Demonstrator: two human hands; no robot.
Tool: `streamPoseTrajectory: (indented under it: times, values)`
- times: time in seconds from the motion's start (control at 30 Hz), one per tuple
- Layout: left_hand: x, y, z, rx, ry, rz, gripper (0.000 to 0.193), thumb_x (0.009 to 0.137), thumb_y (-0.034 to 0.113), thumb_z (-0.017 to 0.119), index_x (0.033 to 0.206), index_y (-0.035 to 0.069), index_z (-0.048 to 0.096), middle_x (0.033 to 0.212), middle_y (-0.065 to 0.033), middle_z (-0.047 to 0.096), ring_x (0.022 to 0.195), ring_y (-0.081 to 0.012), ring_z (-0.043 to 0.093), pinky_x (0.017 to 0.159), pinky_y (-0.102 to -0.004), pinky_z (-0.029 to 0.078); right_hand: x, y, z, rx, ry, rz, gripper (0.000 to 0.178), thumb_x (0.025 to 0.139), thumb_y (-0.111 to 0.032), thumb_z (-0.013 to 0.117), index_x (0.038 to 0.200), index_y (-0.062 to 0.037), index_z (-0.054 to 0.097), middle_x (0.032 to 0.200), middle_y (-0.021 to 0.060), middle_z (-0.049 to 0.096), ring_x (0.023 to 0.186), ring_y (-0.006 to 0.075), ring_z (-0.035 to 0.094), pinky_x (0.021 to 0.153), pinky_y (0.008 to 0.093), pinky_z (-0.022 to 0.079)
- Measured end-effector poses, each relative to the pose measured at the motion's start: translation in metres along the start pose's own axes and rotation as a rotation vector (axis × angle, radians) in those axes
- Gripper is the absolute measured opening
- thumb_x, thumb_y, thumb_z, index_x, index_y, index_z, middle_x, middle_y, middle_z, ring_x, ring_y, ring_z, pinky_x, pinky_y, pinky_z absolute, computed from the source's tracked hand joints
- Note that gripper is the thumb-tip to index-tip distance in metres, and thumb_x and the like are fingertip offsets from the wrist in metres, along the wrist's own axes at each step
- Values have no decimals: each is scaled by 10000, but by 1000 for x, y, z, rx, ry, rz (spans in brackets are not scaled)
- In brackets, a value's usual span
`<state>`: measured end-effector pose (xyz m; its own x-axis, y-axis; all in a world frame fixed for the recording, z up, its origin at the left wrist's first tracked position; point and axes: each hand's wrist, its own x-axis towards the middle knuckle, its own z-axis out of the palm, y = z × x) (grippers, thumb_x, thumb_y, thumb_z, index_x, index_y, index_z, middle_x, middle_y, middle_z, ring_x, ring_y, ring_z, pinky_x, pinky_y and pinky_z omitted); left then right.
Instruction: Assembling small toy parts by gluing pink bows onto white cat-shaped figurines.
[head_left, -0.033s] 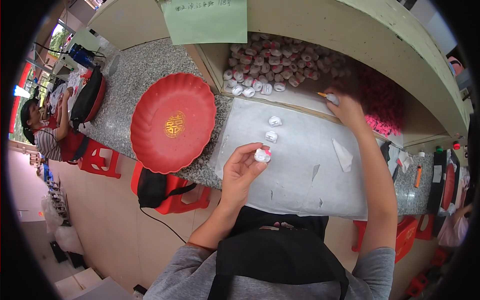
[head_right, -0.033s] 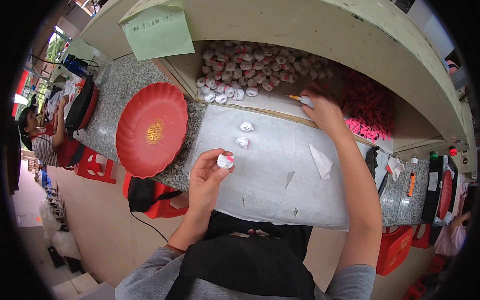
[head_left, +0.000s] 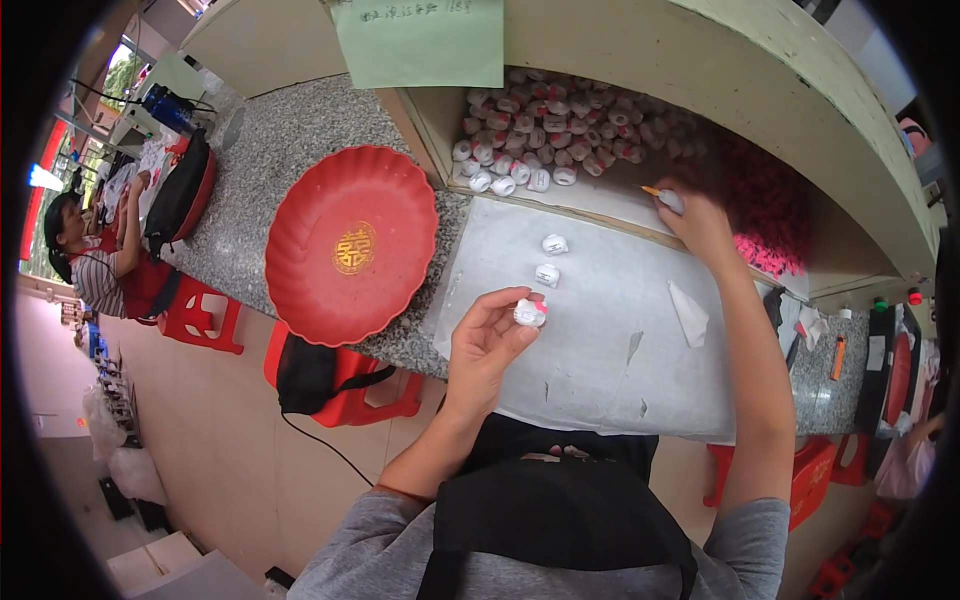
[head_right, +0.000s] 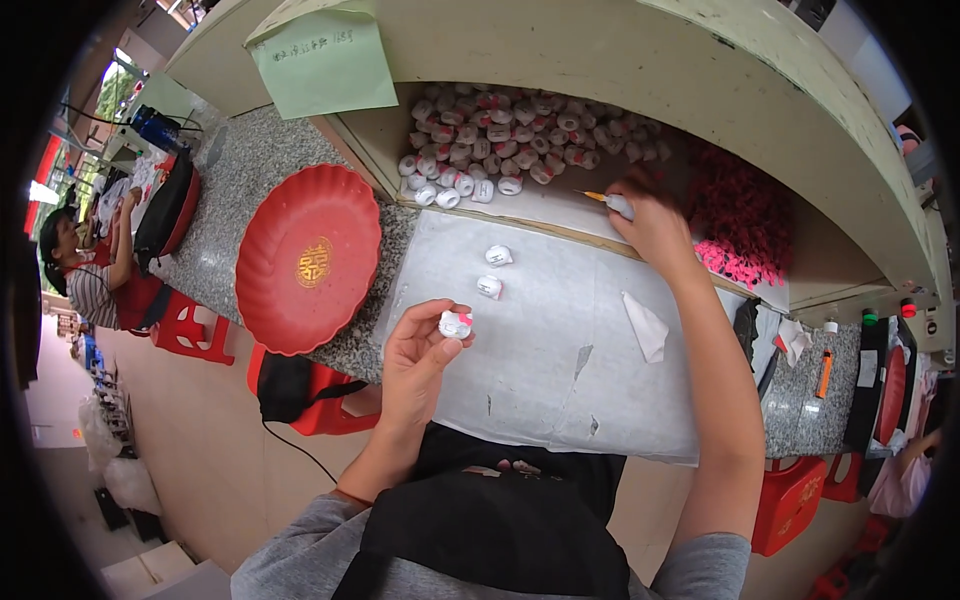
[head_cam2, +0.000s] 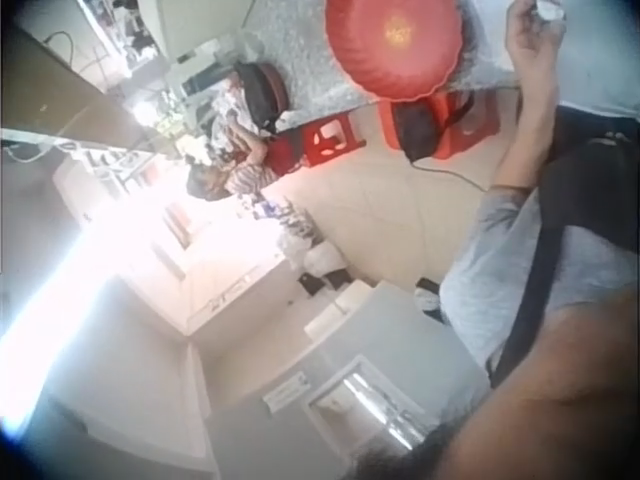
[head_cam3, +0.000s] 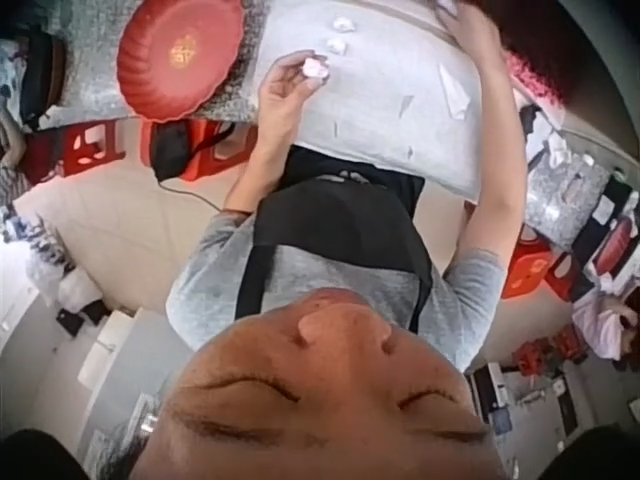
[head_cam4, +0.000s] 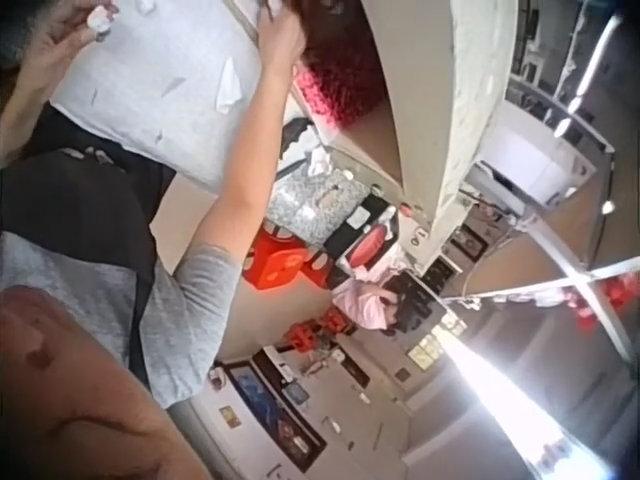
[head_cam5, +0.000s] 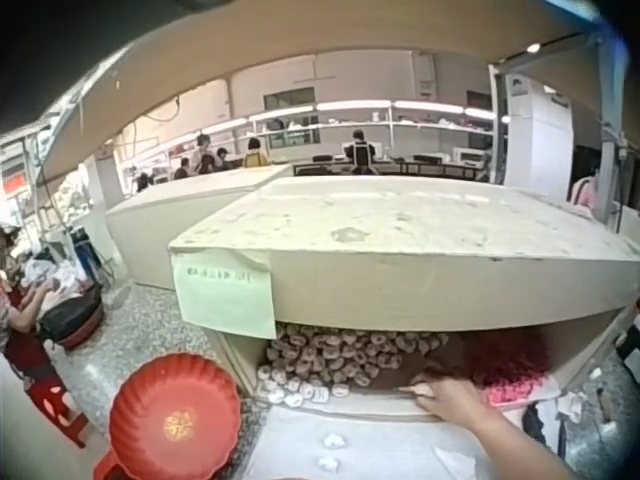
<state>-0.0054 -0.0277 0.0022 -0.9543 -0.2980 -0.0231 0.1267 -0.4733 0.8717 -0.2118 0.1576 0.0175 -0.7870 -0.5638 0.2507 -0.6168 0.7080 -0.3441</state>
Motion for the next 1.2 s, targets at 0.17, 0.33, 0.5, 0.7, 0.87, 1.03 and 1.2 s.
streamPoseTrajectory:
  times: [0.17, 0.33, 0.5, 0.7, 0.87, 1.03, 1.2]
  values:
    - [-1, 0, 0, -175, -52, -119, 355, 714, 11, 538, 1049, 26, 421, 1011, -112, 485, 917, -209, 496, 797, -325, 400, -29, -38, -10, 469, 59, 71, 81, 686, -47, 539, 756, -16, 512, 700, 69, 537, 635, 149, 531, 584, 242, 405]
    - [-1, -13, 11, -279, -112, -199, 347, 732, 17, 518, 1062, 39, 414, 1030, -106, 475, 959, -229, 478, 853, -365, 368, -79, -91, -1, 980, -95, 184, 88, 674, 28, 537, 751, -3, 506, 712, 37, 523, 658, 90, 512, 609, 198, 393]
    - [-5, -13, 16, -395, -116, -288, 337, 743, 11, 505, 1067, 36, 414, 1011, -108, 492, 969, -200, 470, 858, -359, 365, -95, -109, 10, 1130, -97, 217, 96, 675, 16, 554, 760, -1, 512, 714, 33, 546, 685, 82, 520, 618, 202, 403]
    - [-10, -14, 17, -151, -141, -89, 331, 731, 3, 523, 1047, 6, 423, 1006, -150, 494, 961, -215, 475, 849, -344, 368, -100, -110, 14, 1343, -109, 354, 99, 677, 19, 549, 772, 5, 523, 718, 50, 542, 621, 88, 494, 570, 200, 394]
    - [-14, -14, 17, -132, -139, -55, 343, 718, -37, 526, 1043, -21, 417, 1038, -164, 476, 992, -207, 455, 859, -309, 355, -100, -113, 19, 1560, -121, 522, 99, 680, -19, 556, 745, -14, 481, 647, 38, 499, 523, 76, 422, 469, 193, 327]
    - [-15, -18, 17, -57, -149, -1, 338, 713, -33, 531, 1031, -22, 418, 1027, -183, 482, 995, -236, 459, 859, -328, 355, -101, -113, 27, 1640, -32, 598, 77, 680, 5, 560, 745, 5, 519, 649, 46, 517, 524, 68, 427, 474, 186, 335]
    - [-14, -20, 17, -64, -181, 6, 337, 707, -51, 527, 1025, -27, 417, 1018, -193, 484, 997, -247, 456, 857, -330, 357, -107, -110, 30, 1643, -74, 615, 75, 675, -6, 581, 725, -2, 527, 646, 36, 515, 523, 69, 429, 473, 189, 337]
